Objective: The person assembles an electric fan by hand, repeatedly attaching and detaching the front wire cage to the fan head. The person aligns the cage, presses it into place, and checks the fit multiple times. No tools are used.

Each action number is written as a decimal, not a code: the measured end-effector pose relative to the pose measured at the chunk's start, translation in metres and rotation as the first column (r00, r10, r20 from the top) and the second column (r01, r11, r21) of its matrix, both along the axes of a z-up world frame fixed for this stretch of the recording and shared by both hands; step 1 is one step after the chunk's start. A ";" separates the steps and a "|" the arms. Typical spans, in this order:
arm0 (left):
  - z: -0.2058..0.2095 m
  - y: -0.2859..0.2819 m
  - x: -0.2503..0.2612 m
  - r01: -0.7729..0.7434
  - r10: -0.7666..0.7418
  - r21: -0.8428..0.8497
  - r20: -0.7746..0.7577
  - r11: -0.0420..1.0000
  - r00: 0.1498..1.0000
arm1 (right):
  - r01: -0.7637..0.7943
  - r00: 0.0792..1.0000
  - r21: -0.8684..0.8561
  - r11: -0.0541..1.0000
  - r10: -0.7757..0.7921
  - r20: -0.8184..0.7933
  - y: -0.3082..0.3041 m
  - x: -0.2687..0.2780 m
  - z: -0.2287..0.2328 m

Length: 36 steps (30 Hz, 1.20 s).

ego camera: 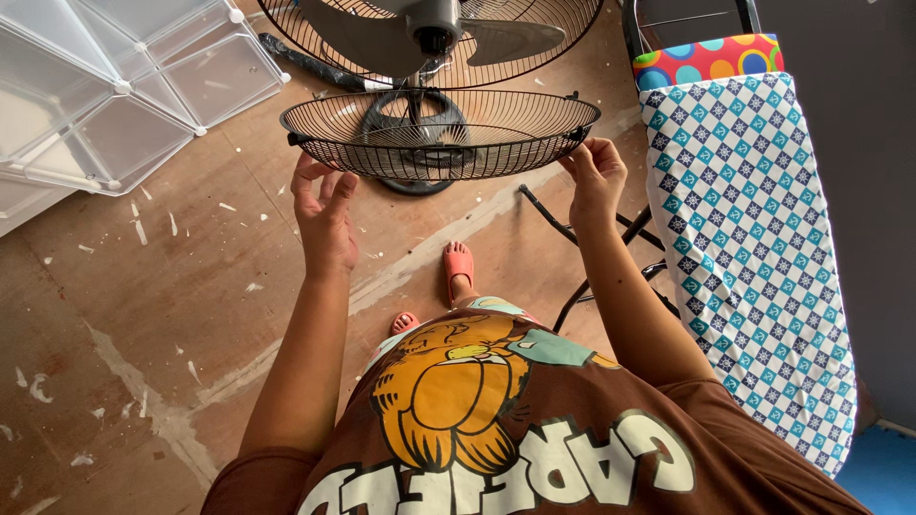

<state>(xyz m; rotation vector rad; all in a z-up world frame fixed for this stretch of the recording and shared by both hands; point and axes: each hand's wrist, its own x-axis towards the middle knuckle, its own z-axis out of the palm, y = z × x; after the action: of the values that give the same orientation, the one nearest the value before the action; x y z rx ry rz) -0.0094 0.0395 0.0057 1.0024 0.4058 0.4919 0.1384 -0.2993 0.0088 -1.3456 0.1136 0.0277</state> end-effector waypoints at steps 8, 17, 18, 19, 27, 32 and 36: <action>0.026 0.005 0.023 0.007 -0.007 -0.003 -0.093 1.000 0.996 | 0.015 1.000 -0.063 0.998 -0.015 0.005 0.004 0.023 0.012; 0.053 0.029 0.067 0.081 -0.083 -0.064 -0.018 0.995 0.996 | 0.013 1.000 -0.016 1.000 -0.012 0.014 0.018 0.074 0.016; 0.055 0.031 0.071 0.070 -0.072 -0.058 -0.037 0.996 0.997 | 0.015 1.000 -0.031 0.999 -0.015 0.009 0.019 0.080 0.017; 0.057 0.033 0.076 0.076 -0.078 -0.066 -0.037 0.995 0.996 | 0.017 1.000 -0.046 0.999 -0.017 0.004 0.019 0.084 0.018; 0.067 0.037 0.099 0.080 -0.082 -0.048 -0.052 0.996 0.995 | 0.019 1.000 -0.053 0.998 -0.019 -0.008 0.023 0.105 0.027; 0.074 0.037 0.106 0.080 -0.082 -0.038 -0.045 0.996 0.996 | -0.001 1.000 -0.055 0.998 0.000 -0.027 0.024 0.115 0.033; 0.078 0.037 0.115 0.062 -0.061 0.008 -0.116 0.998 0.991 | -0.044 0.999 -0.073 0.996 0.043 -0.019 0.025 0.122 0.038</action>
<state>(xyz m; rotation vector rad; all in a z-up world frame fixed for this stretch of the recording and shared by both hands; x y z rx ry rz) 0.1060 0.0770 0.0837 1.0543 0.4747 0.3818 0.2600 -0.2746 0.0467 -1.4214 0.1005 0.0727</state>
